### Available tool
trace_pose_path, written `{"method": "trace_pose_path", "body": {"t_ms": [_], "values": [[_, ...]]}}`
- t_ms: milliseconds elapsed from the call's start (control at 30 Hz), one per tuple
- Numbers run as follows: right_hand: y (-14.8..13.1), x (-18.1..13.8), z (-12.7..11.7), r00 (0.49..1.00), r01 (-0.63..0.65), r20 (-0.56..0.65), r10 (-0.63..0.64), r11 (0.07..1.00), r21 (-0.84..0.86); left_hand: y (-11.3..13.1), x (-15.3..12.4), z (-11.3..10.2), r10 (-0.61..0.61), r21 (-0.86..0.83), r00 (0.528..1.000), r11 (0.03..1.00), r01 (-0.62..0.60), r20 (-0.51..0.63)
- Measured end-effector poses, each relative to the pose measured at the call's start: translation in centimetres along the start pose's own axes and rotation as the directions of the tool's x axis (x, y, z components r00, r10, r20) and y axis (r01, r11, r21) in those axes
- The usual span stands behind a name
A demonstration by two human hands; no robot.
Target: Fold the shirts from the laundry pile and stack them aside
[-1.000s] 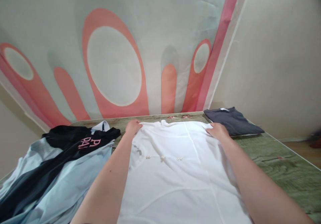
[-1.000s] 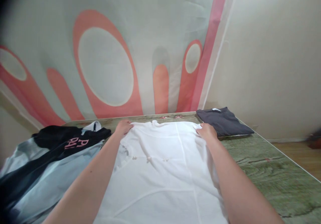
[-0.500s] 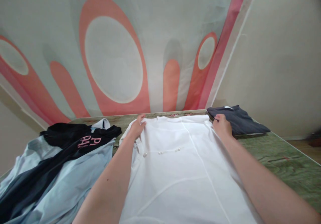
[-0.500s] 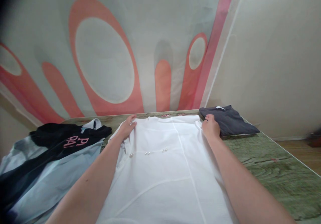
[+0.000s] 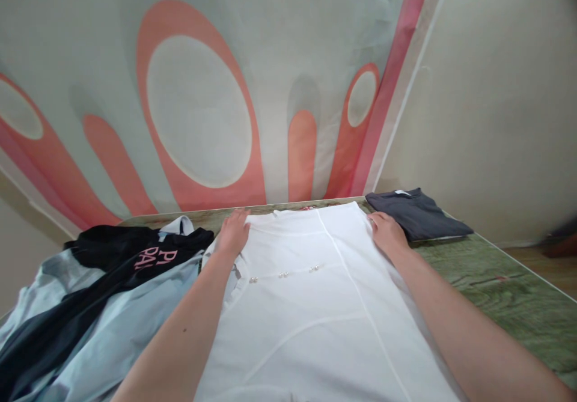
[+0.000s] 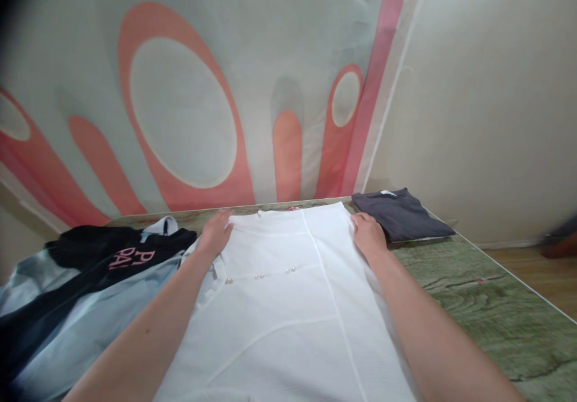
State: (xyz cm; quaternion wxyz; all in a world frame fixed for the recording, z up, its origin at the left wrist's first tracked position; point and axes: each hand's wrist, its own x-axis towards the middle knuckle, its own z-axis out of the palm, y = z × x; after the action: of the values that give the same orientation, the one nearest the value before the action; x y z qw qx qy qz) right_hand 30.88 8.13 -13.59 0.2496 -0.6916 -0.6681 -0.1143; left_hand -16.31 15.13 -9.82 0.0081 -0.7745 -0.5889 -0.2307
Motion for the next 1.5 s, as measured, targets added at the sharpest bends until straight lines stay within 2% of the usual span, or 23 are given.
{"method": "trace_pose_path", "body": {"t_ms": [100, 200, 300, 400, 533, 667, 767, 933, 1167, 1333, 1500], "values": [[-0.9, 0.0, -0.7, 0.997, 0.059, -0.047, -0.057, 0.997, 0.052, 1.1, -0.4, -0.6, 0.062, -0.013, 0.998, 0.998, -0.062, 0.009], [-1.6, 0.1, -0.7, 0.994, 0.091, 0.060, -0.096, 0.992, 0.086, 1.7, -0.9, -0.5, 0.155, -0.033, 0.983, 0.988, -0.152, 0.096], [-1.4, 0.1, -0.6, 0.991, 0.016, 0.132, -0.022, 0.999, 0.049, 1.9, -1.2, -0.1, 0.186, -0.016, 0.972, 0.982, -0.186, 0.140], [-0.5, 0.1, -0.9, 0.992, -0.090, 0.093, 0.089, 0.996, 0.003, 2.1, -1.2, -0.5, 0.103, 0.048, 0.988, 0.993, -0.110, 0.116], [0.1, 0.1, -1.3, 0.967, -0.227, 0.103, 0.233, 0.972, -0.067, 2.2, -2.1, -2.7, -0.060, 0.135, 0.997, 0.989, 0.052, 0.055], [-0.4, 0.2, -1.3, 0.941, -0.280, 0.168, 0.293, 0.955, -0.097, 0.8, -4.2, -4.7, -0.244, 0.200, 0.968, 0.953, 0.227, 0.064], [-1.2, 0.3, -1.2, 0.939, -0.289, 0.163, 0.302, 0.952, -0.102, -0.9, -5.5, -5.2, -0.291, 0.184, 0.950, 0.946, 0.268, 0.116], [-1.6, 0.2, -1.0, 0.931, -0.336, 0.134, 0.339, 0.941, -0.046, -3.2, -5.8, -5.9, -0.220, 0.068, 0.952, 0.975, 0.210, 0.213], [-0.2, 0.3, -0.1, 0.941, -0.314, 0.158, 0.301, 0.947, 0.063, -3.9, -5.8, -6.5, -0.113, 0.014, 0.952, 0.993, 0.114, 0.286], [0.4, 0.4, 0.3, 0.938, -0.329, 0.161, 0.308, 0.935, 0.133, -4.1, -5.9, -7.1, -0.070, 0.034, 0.942, 0.997, 0.063, 0.327], [0.7, 0.9, 0.4, 0.922, -0.384, 0.134, 0.363, 0.899, 0.212, -4.0, -5.9, -7.3, -0.069, 0.125, 0.954, 0.992, 0.033, 0.291]]}}
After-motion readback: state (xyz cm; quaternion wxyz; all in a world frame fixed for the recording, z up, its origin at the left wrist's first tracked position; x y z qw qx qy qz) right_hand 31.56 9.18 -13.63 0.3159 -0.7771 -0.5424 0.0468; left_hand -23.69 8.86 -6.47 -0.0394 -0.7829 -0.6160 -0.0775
